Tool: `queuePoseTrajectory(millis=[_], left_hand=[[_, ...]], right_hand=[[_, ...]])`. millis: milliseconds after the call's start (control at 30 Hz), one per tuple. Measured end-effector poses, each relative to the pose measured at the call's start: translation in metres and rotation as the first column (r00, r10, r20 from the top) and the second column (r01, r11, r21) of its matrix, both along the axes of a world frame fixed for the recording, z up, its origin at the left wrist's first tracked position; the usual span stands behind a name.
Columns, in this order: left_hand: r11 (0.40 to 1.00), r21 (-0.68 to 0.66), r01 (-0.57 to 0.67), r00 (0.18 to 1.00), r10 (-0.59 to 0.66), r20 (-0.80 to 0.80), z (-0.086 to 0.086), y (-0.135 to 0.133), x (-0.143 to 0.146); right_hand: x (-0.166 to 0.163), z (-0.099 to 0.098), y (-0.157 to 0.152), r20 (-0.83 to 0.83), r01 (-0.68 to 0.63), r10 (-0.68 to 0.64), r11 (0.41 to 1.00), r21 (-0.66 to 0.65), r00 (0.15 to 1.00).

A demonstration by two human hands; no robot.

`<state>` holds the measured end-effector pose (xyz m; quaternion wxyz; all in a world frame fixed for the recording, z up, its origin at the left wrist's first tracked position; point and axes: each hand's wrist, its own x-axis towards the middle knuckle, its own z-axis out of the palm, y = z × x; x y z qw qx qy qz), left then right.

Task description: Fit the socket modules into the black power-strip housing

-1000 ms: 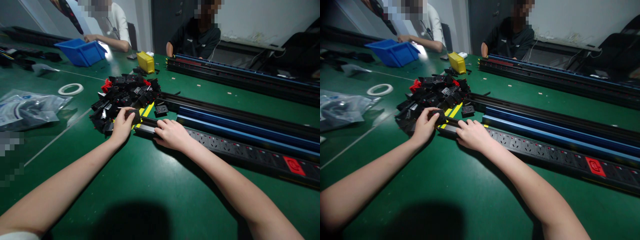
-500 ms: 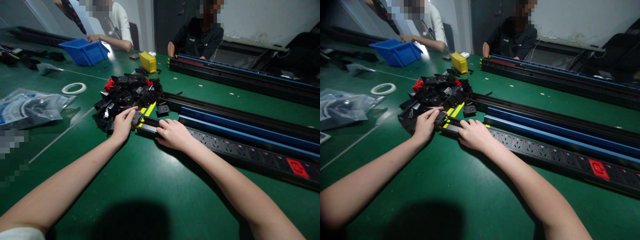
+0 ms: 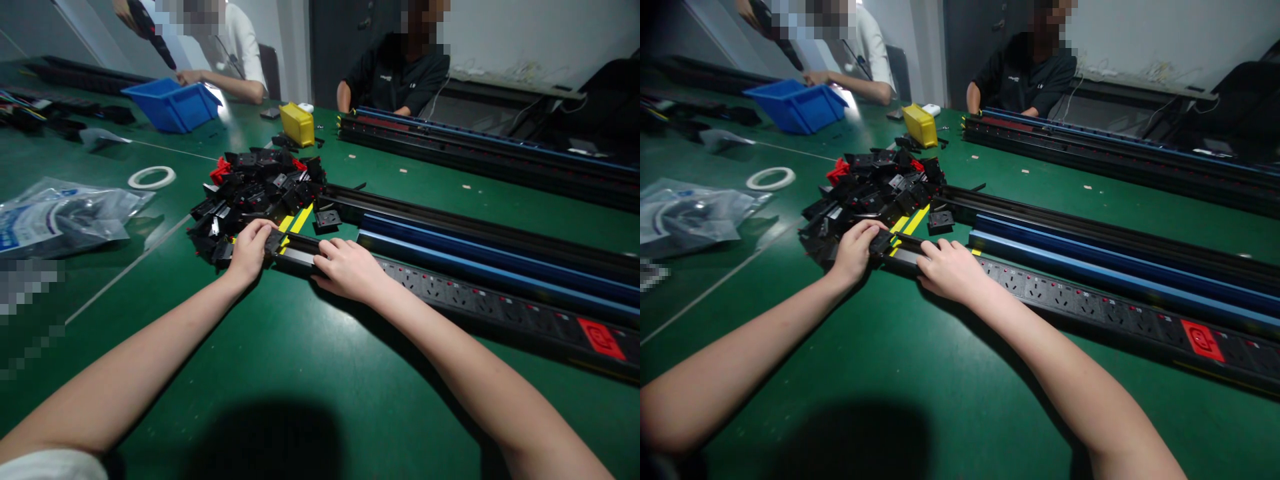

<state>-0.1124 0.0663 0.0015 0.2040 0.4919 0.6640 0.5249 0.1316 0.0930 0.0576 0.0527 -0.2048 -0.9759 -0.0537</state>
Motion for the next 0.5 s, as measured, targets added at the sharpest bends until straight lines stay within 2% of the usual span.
queuePoseTrajectory(millis=[300,500], left_hand=[[1.000,-0.030,0.002,0.995,-0.005,-0.104,-0.0028,-0.0023,0.0023],[0.988,-0.076,0.132,0.981,-0.142,-0.134,-0.0067,-0.0035,0.0012]], right_hand=[[-0.0002,-0.0004,-0.0003,-0.032,0.025,-0.025,1.000,0.000,0.999],[0.0013,-0.0019,0.0016,-0.126,0.073,-0.082,0.995,-0.070,0.989]])
